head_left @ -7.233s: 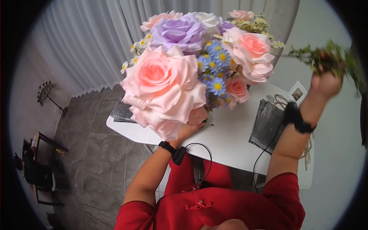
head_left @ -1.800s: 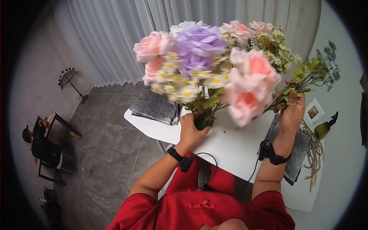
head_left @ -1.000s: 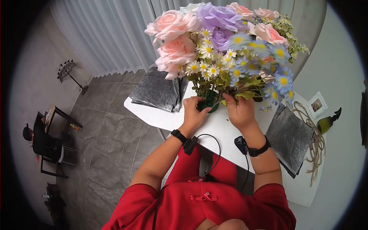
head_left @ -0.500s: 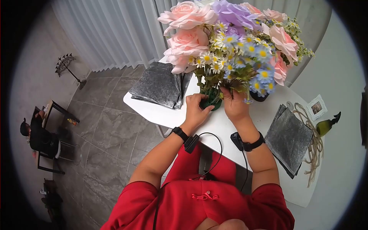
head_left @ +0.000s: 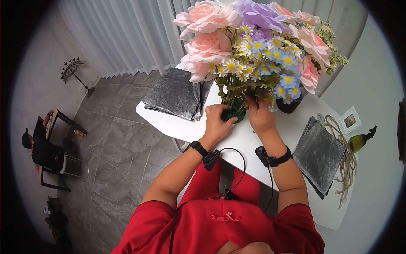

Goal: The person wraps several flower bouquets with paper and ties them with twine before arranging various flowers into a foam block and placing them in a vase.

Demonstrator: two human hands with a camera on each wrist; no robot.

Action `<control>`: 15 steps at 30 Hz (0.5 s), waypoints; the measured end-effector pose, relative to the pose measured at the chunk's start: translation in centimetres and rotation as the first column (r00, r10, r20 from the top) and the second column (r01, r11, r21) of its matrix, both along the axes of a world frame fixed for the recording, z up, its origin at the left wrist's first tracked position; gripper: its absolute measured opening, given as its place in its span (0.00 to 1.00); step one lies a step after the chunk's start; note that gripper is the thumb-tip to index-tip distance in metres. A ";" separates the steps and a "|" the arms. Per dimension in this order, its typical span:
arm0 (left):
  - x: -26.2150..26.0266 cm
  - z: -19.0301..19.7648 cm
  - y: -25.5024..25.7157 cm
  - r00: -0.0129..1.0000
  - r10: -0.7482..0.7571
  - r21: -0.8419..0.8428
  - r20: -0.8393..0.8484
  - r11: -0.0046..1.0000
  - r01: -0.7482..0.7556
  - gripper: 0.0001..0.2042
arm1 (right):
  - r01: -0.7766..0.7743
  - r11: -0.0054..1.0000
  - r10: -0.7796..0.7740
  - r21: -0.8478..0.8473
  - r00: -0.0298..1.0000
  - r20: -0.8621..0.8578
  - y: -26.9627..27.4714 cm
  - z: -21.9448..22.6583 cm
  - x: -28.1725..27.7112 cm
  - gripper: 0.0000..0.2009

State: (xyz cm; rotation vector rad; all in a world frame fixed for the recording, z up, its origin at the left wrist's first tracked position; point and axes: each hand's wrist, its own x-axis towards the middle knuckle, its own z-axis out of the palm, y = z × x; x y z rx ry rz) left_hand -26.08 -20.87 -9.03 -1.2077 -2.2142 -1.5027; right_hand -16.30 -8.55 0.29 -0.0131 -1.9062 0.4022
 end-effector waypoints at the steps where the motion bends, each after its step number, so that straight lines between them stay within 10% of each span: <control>1: 0.0 0.0 0.0 1.000 -0.001 -0.003 -0.002 1.000 0.001 0.23 | 0.007 1.000 -0.007 -0.002 1.000 0.012 0.1 -0.1 -0.1 0.08; 15: 0.0 -0.1 0.1 1.000 0.004 0.027 -0.013 1.000 -0.003 0.22 | -0.024 0.995 0.027 -0.094 0.999 0.031 0.6 -0.4 -0.1 0.07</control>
